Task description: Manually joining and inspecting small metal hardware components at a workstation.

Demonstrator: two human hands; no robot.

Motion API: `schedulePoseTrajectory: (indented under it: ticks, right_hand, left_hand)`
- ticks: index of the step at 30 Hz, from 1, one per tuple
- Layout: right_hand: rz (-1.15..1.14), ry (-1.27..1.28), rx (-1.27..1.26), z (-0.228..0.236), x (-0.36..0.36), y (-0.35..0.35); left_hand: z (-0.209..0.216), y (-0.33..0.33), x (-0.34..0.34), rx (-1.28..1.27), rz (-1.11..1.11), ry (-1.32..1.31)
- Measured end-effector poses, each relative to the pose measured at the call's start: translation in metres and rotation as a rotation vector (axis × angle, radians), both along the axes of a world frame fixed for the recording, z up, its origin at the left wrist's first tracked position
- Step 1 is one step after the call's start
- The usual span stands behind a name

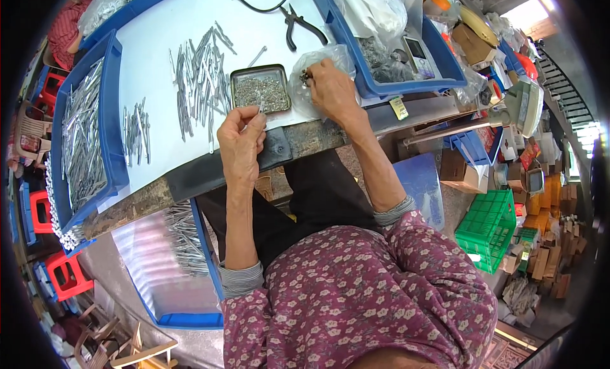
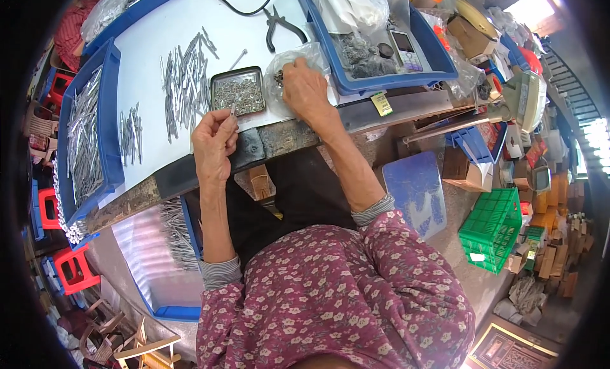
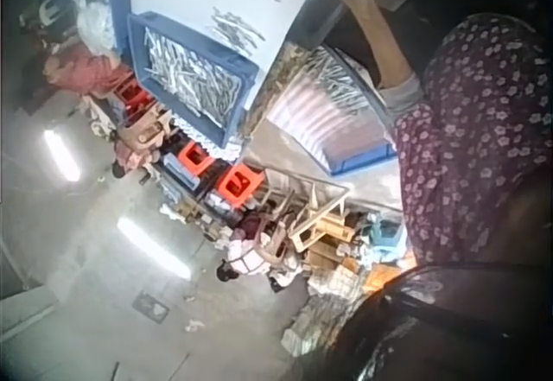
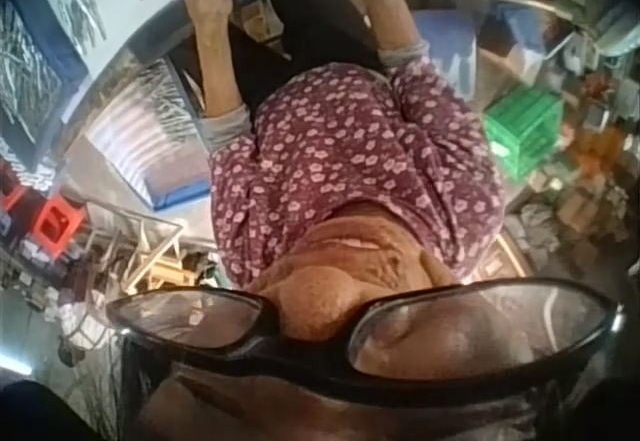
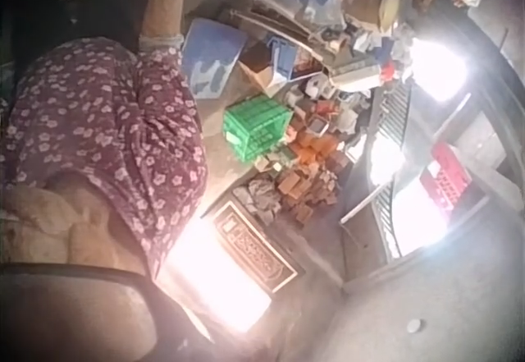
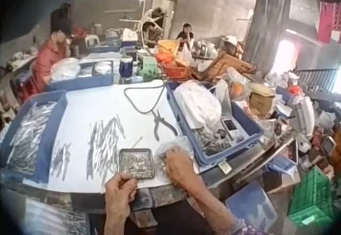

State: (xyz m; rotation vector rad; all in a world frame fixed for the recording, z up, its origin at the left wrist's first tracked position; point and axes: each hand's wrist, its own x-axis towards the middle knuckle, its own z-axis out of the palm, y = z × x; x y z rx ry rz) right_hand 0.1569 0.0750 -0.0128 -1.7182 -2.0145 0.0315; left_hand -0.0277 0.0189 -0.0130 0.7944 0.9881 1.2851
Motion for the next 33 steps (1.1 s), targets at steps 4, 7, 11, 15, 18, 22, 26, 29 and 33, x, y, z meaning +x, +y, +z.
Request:
schedulePoseTrajectory:
  ticks: [4,7,11,15,18,22,26,29,33]
  right_hand:
    - [-0.046,-0.046,-0.007,0.0,-0.004,0.001]
    - [-0.039,-0.039,0.096,-0.005,-0.003,0.0]
    - [-0.044,0.006,0.154,-0.01,-0.002,-0.001]
    - [-0.06,0.099,0.159,-0.007,-0.002,-0.003]
    - [-0.044,0.119,0.17,-0.006,-0.004,-0.003]
    - [-0.055,0.217,0.232,-0.01,-0.001,-0.002]
    - [-0.094,0.435,0.25,-0.008,-0.002,-0.005]
    - [-0.034,0.643,0.221,0.004,-0.012,-0.013]
    - [0.177,0.866,0.03,0.025,-0.046,-0.037]
  left_hand:
    - [0.005,-0.001,0.005,0.007,0.016,0.063]
    - [0.004,-0.002,0.004,0.062,0.011,0.056]
    - [-0.002,-0.003,0.004,0.141,0.069,0.088]
    - [0.002,-0.006,0.001,0.154,0.078,0.137]
    - [0.002,-0.007,0.001,0.168,0.07,0.132]
    - [0.003,-0.007,0.003,0.166,0.059,0.062]
    - [0.006,-0.008,0.0,0.123,0.036,-0.058]
    - [0.006,-0.008,0.0,0.117,0.04,-0.112]
    - [0.006,-0.009,0.001,0.112,0.053,-0.153]
